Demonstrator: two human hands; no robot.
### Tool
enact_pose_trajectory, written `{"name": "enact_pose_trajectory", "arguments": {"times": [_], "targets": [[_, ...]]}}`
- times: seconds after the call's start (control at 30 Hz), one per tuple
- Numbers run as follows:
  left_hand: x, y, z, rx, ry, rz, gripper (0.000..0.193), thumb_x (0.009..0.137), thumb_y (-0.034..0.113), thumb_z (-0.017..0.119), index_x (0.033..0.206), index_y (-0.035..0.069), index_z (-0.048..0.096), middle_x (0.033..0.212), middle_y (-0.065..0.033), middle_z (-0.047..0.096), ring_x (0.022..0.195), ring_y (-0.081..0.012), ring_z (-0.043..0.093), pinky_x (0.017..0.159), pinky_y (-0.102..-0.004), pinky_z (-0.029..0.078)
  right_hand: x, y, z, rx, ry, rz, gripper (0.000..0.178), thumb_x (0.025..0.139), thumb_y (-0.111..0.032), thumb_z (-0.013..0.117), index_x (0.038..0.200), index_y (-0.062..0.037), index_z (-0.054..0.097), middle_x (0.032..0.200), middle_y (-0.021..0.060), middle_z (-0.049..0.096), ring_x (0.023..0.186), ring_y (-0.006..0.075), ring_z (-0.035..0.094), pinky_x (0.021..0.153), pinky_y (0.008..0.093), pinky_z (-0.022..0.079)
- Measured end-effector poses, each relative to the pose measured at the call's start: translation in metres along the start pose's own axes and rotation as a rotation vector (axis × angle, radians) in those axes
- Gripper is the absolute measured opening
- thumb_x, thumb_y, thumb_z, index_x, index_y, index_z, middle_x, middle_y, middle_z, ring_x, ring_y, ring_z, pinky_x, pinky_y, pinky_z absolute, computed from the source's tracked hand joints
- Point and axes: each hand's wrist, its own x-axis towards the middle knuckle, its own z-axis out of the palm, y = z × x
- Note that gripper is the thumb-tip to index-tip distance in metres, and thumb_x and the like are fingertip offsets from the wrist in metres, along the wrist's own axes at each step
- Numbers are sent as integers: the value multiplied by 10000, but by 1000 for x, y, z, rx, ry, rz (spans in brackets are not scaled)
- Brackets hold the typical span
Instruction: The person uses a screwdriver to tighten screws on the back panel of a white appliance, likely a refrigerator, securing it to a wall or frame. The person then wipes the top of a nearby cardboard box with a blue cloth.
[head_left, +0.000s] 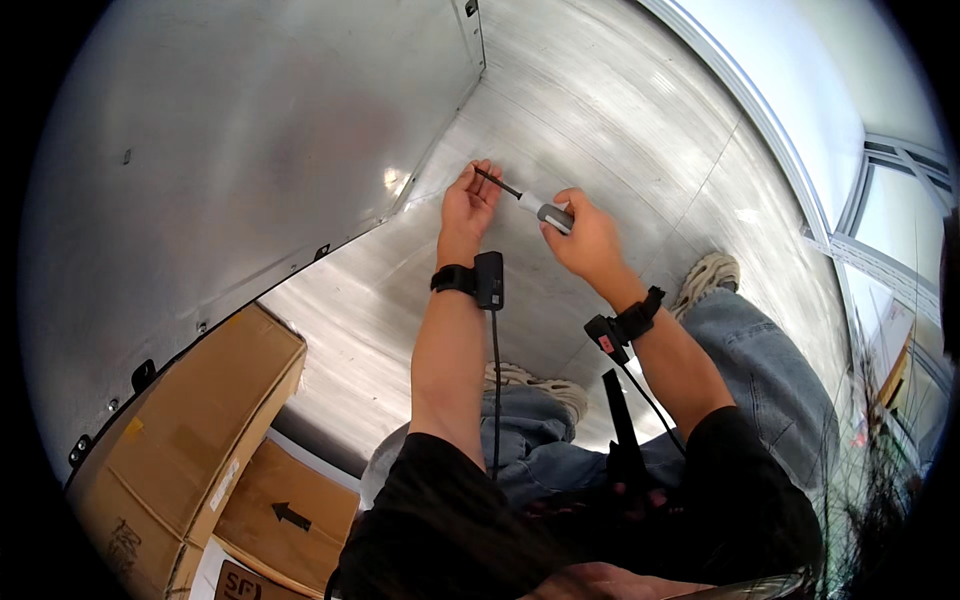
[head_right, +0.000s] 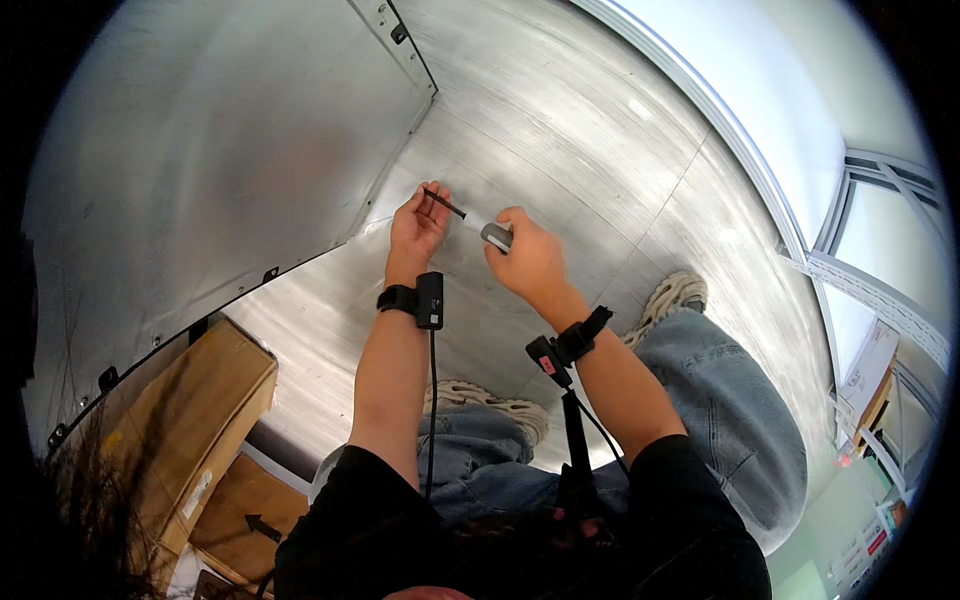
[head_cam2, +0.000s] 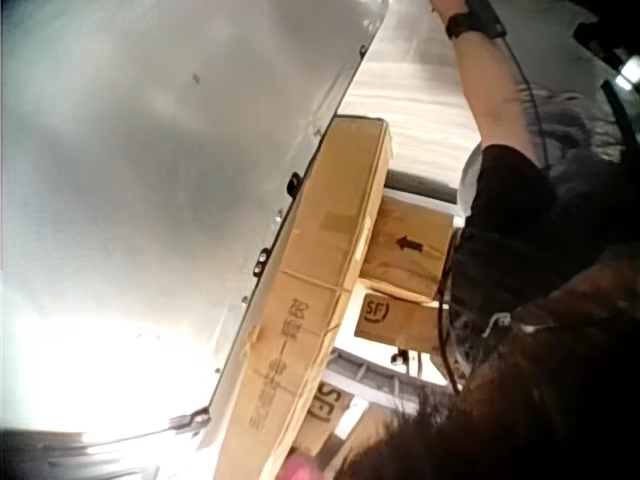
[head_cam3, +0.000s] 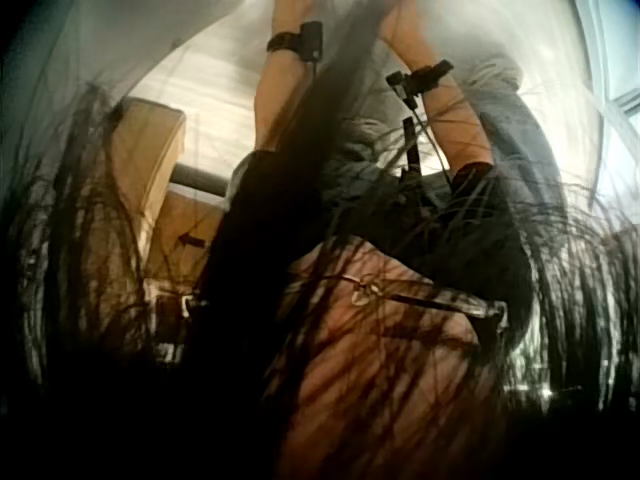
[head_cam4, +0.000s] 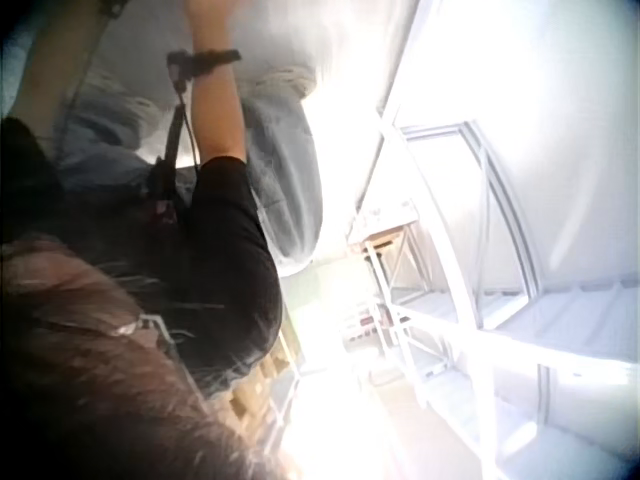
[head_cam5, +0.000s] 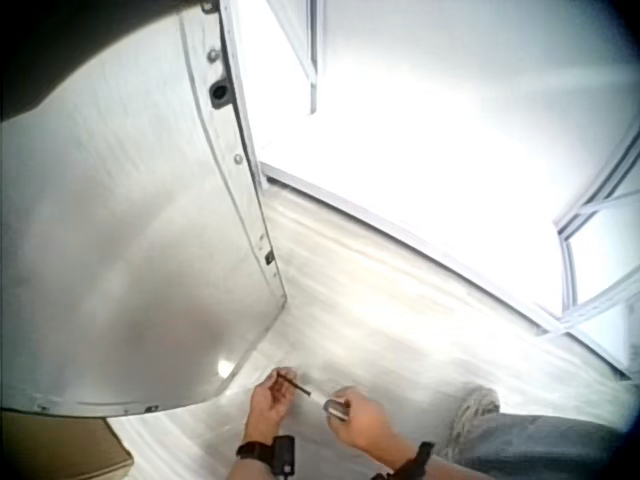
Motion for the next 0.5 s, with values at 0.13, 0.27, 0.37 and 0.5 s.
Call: {"name": "enact_pose_trajectory", "arguments": {"times": [0.13, 0.27, 0.37, 0.5], "targets": [[1, 15, 2, 134, 56, -32, 140, 935, 162, 489, 980, 51, 561, 998, -57, 616, 896, -187, 590, 753, -304, 510, 14, 23, 13, 650, -197, 584, 305, 771, -179, 674, 1014, -32, 559, 797, 47, 584, 686, 142, 568, 602, 299, 464], [21, 31, 16, 276, 102, -17, 128, 933, 181, 498, 973, 81, 565, 1007, -41, 615, 888, -155, 566, 752, -287, 494, 21, 31, 16, 989, -233, 710, 349, 802, -162, 658, 1097, -22, 535, 864, 59, 574, 724, 141, 577, 615, 284, 464], [43, 38, 25, 374, 83, 21, 135, 933, 189, 497, 980, 84, 567, 966, -39, 625, 831, -148, 576, 725, -286, 511, 32, 29, 17, 910, -111, 696, 353, 838, -169, 625, 1145, -30, 519, 919, 50, 552, 729, 135, 575, 624, 266, 458], [63, 40, 39, 419, 71, 83, 132, 926, 186, 510, 986, 85, 571, 938, -33, 638, 775, -143, 593, 679, -271, 525, 52, 34, 16, 884, -98, 642, 366, 865, -176, 590, 1167, 3, 486, 970, 87, 549, 705, 143, 582, 604, 274, 475]]}}
